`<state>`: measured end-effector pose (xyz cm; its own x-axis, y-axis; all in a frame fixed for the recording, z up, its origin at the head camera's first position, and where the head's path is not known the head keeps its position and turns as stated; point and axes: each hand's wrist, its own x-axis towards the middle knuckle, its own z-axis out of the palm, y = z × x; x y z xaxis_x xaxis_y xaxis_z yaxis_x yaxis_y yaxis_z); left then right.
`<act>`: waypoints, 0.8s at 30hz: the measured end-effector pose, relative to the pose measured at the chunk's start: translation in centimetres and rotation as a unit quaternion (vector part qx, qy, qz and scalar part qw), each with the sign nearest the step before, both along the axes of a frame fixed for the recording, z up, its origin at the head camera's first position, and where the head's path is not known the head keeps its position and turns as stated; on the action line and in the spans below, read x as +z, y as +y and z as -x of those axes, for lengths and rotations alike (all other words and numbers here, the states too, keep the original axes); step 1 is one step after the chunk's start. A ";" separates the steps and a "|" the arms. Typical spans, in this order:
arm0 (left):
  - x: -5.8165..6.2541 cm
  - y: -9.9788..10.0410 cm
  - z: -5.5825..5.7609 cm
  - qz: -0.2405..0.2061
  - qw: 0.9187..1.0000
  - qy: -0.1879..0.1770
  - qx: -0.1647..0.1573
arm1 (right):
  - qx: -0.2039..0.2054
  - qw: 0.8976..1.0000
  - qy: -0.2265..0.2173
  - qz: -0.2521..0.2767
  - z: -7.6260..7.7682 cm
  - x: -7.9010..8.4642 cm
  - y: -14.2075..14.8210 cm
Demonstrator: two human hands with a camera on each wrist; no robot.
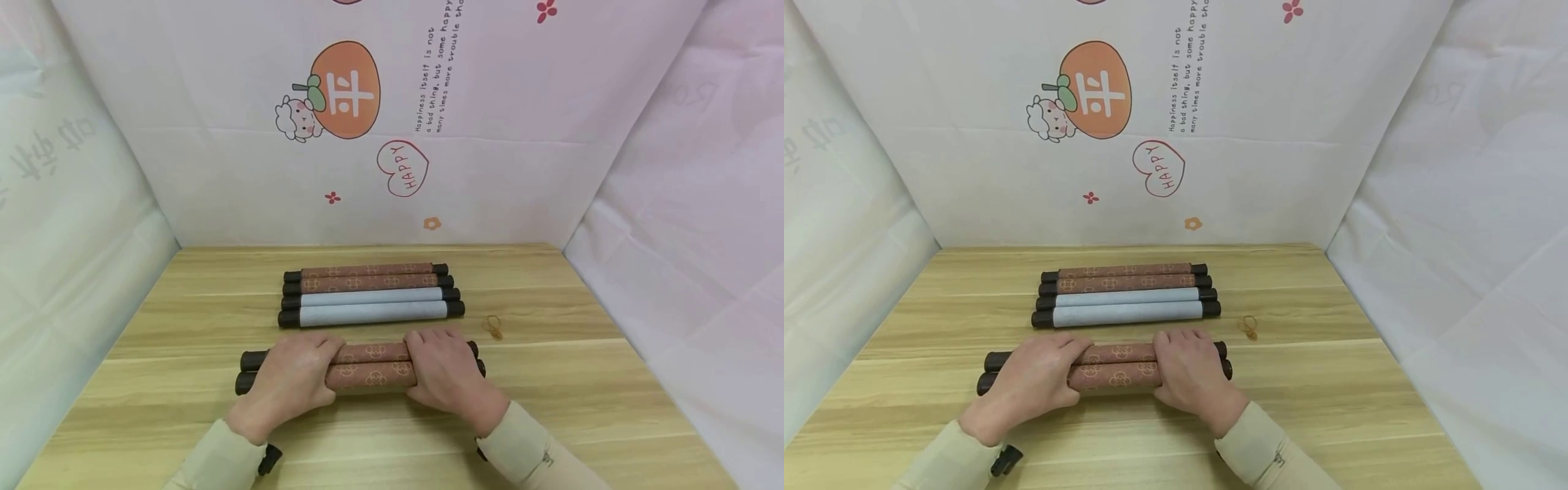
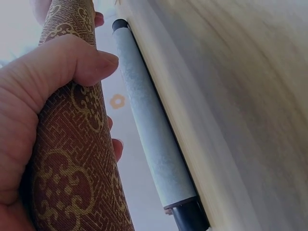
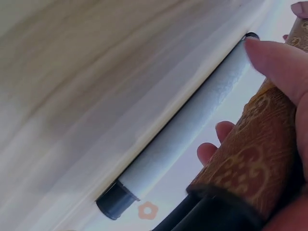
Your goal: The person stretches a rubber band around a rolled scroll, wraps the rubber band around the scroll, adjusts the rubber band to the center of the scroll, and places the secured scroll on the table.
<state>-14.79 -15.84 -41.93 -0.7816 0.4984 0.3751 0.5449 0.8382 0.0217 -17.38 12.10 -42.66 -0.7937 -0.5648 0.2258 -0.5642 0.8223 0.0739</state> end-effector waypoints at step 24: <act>0.0 0.4 -0.2 0.002 1.000 -0.019 0.011 | 0.012 1.000 0.020 0.001 -0.3 -0.2 -0.8</act>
<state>-14.58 -15.41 -41.98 -0.8067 0.4820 0.3418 0.5245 0.8505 0.0384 -17.05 11.26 -42.83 -0.7698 -0.5840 0.2575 -0.5811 0.8082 0.0955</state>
